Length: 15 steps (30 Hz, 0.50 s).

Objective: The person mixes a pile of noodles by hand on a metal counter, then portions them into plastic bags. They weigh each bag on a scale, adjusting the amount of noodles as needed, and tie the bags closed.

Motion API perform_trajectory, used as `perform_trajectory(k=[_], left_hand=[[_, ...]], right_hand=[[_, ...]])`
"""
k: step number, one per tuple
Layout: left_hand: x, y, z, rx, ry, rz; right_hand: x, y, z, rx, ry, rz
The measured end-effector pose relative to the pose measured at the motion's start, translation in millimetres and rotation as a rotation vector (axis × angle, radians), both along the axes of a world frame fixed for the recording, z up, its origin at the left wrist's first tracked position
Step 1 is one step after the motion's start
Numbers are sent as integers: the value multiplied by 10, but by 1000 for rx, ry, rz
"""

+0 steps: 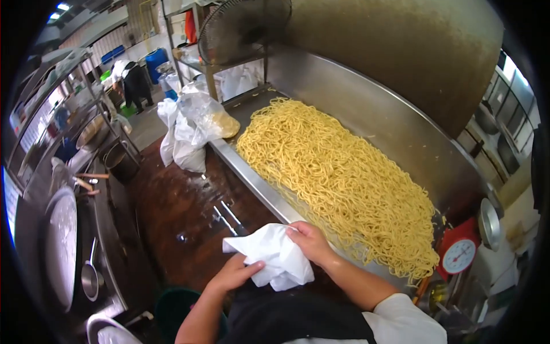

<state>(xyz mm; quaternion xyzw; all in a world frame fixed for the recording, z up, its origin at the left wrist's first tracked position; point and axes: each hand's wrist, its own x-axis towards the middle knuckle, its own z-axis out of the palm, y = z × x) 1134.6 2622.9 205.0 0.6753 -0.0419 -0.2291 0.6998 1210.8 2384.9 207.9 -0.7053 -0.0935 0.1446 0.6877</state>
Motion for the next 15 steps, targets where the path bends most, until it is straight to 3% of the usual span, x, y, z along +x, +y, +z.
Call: perform_trajectory(k=[2, 3, 4, 6, 7, 8, 11, 12, 15], left_hand=[[438, 108, -26, 569, -349, -43], [622, 155, 19, 680, -439, -9], [811, 219, -35, 675, -446, -38], [1242, 373, -142, 302, -379, -30], [1463, 459, -36, 170, -96, -148], [1684, 516, -18, 167, -96, -177], [2222, 433, 197, -230, 38, -280], [2514, 445, 27, -123, 70, -421], [2994, 294, -192, -14, 293, -330]], right_hand=[[193, 35, -30, 35, 41, -68], [309, 66, 29, 45, 96, -123], [431, 114, 70, 56, 147, -179], [704, 215, 53, 72, 149, -266], [851, 241, 54, 65, 153, -269], [983, 257, 50, 55, 160, -269], [1359, 321, 202, -7, 207, -354], [1474, 335, 300, 20, 245, -404], [1776, 271, 434, 75, 228, -506]])
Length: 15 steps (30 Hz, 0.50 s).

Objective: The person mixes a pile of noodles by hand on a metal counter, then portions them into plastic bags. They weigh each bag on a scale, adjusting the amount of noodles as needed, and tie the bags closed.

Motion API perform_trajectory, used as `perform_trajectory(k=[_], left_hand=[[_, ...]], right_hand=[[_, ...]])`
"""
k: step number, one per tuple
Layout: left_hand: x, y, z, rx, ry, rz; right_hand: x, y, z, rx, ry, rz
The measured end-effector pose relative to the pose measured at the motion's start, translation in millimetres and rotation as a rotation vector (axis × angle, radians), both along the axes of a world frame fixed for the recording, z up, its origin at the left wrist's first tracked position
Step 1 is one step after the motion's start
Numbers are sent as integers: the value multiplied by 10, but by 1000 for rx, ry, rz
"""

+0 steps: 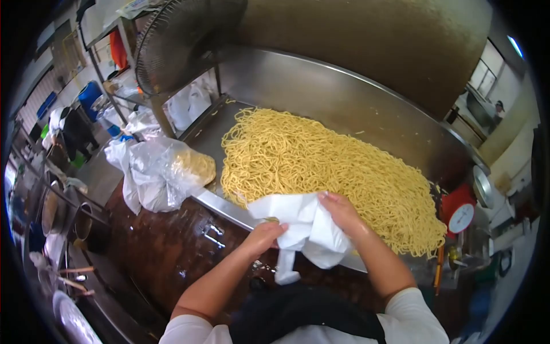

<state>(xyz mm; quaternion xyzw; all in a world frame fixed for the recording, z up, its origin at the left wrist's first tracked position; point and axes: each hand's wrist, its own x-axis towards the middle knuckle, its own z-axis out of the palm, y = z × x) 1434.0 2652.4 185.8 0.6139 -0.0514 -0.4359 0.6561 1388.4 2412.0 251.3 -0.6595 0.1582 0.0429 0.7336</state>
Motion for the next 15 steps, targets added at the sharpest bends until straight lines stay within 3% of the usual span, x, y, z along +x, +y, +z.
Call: perform_trajectory(k=[2, 3, 5, 7, 9, 10, 15], left_hand=[[218, -51, 47, 214, -369, -208], [284, -72, 76, 207, -371, -231], [355, -100, 114, 182, -811, -224], [428, -232, -154, 77, -811, -185], [400, -314, 146, -517, -94, -255], [342, -406, 124, -636, 67, -168], [173, -649, 100, -400, 364, -26]], right_hand=[[141, -36, 166, -28, 0, -88], [181, -61, 221, -31, 1, -112], [250, -127, 290, -120, 2, -77], [345, -167, 314, -128, -5, -53], [425, -258, 316, -114, -31, -30], [477, -327, 298, -172, -47, -7], [586, -519, 246, -190, -18, 17]])
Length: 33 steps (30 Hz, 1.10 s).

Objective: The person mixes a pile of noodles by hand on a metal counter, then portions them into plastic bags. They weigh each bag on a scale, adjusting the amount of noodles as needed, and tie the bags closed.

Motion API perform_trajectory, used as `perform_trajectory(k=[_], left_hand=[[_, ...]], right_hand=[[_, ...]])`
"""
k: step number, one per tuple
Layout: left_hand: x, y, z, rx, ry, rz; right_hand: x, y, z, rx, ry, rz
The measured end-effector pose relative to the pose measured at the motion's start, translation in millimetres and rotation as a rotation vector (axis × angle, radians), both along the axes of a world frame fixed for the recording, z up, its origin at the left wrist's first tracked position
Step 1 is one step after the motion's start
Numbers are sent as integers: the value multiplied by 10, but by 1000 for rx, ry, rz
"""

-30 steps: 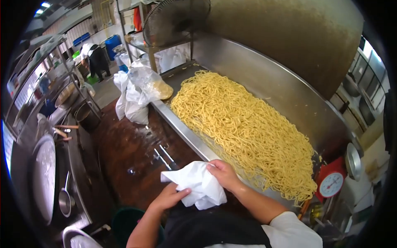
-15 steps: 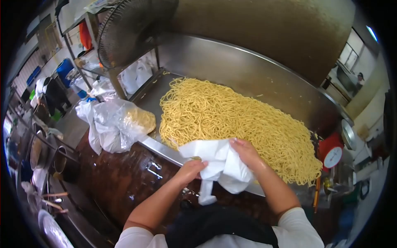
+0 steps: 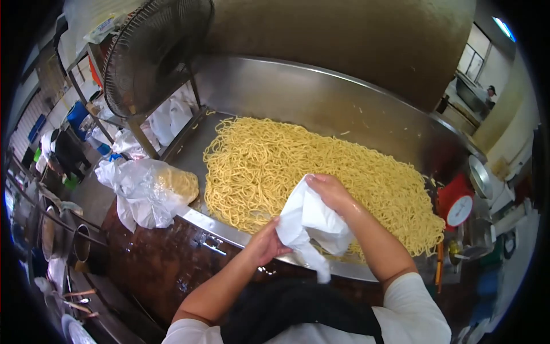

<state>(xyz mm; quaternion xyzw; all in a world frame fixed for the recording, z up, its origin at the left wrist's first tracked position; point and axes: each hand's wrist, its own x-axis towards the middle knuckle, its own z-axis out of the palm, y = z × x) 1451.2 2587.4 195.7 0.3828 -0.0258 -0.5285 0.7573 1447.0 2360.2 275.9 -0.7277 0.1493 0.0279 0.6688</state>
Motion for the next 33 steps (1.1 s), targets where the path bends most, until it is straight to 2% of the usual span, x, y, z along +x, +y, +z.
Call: perform_trajectory(k=[2, 4, 6, 7, 9, 12, 13, 14, 16, 17, 18, 20, 21, 24, 25, 26, 28, 31, 32, 33], left_hand=[[2, 14, -196, 7, 212, -131], [-74, -12, -313, -38, 184, -117], [-230, -131, -26, -171, -147, 87], [-190, -134, -4, -162, -145, 96], [-71, -81, 30, -103, -348, 72], [-55, 13, -146, 1, -249, 33], [-146, 60, -199, 244, -307, 22], [-225, 82, -269, 247, -308, 23], [-380, 88, -435, 312, -102, -7], [-479, 54, -435, 134, -43, 18], [-516, 66, -453, 133, -44, 18], [-560, 65, -417, -76, -126, -98], [-560, 26, -362, -77, -199, -100], [-475, -37, -231, -38, -204, -132], [-414, 56, -485, 193, -245, -196], [-417, 88, -454, 192, -244, -193], [-394, 135, -357, 355, -432, -356], [-260, 285, -392, 458, -512, -460], [-251, 269, -347, 453, -512, -463], [-255, 242, -298, 468, -639, -308]], right_hand=[[5, -44, -57, 127, -10, 39], [-20, -51, -122, 160, -42, 93], [-58, -73, -221, 193, -66, 146], [-70, -94, -285, 264, -25, 178], [-89, -90, -329, 338, 14, 222], [-119, -76, -373, 250, -89, 163], [-105, -87, -430, 235, -110, 104], [-102, -93, -462, 218, -131, 44], [-148, -75, -429, 140, -157, 31], [-170, -67, -415, 59, -179, 16], [-188, -73, -417, 58, -180, 16], [-234, -92, -426, -36, -207, 101], [-254, -77, -425, -38, -208, 100], [-305, -16, -403, -127, -176, 113], [-313, 3, -387, -203, -179, 127], [-321, 23, -367, -279, -185, 140], [-358, 76, -296, -366, -218, 129], [-352, 147, -269, -513, -266, 120], [-348, 170, -270, -567, -271, 133], [-335, 194, -274, -570, -266, 132]])
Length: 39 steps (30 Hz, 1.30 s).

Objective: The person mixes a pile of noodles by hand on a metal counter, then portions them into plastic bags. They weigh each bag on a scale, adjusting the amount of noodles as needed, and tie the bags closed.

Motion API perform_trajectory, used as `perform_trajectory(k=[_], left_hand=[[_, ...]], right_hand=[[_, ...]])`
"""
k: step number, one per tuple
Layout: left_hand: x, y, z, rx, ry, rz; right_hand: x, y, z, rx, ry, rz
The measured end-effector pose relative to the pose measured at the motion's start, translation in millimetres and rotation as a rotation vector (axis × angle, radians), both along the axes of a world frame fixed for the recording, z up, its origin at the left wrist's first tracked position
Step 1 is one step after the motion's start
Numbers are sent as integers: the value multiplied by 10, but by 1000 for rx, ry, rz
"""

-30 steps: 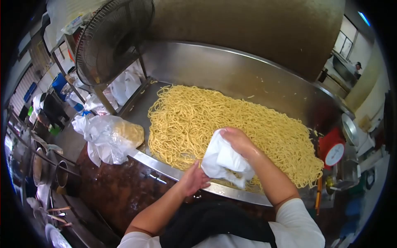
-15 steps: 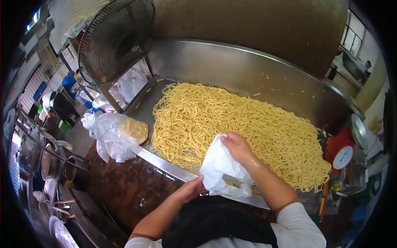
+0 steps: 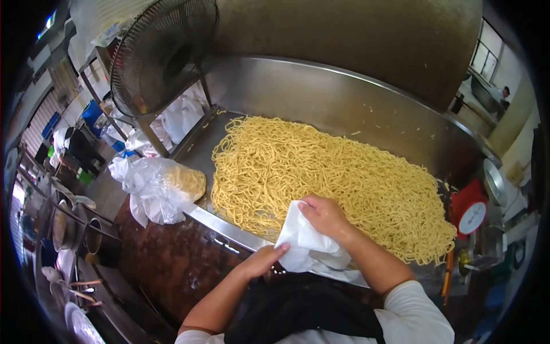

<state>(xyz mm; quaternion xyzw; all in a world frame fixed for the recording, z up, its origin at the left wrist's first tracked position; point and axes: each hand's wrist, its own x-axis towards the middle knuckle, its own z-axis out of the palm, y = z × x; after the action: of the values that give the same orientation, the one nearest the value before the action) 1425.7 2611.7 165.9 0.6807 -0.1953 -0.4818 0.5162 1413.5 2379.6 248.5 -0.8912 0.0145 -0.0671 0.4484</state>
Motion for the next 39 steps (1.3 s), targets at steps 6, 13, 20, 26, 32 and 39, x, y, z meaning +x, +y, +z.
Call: perform_trajectory(k=[6, 13, 20, 26, 32, 39], left_hand=[[66, -48, 277, -413, 388, 626], [270, -33, 297, -674, 707, 527], [124, -555, 789, -975, 1176, 89], [0, -951, 1024, -609, 736, 375], [52, -1081, 654, -667, 744, 353], [-33, -972, 663, -758, 773, 376]], right_hand=[[169, 70, -73, 39, 51, 11], [151, -179, 305, -337, -89, -36], [-159, 211, -91, -375, -61, -39], [-232, 288, -262, -170, -241, -139], [-158, 292, -437, -3, -260, -179], [178, 38, -624, 209, -45, -246]])
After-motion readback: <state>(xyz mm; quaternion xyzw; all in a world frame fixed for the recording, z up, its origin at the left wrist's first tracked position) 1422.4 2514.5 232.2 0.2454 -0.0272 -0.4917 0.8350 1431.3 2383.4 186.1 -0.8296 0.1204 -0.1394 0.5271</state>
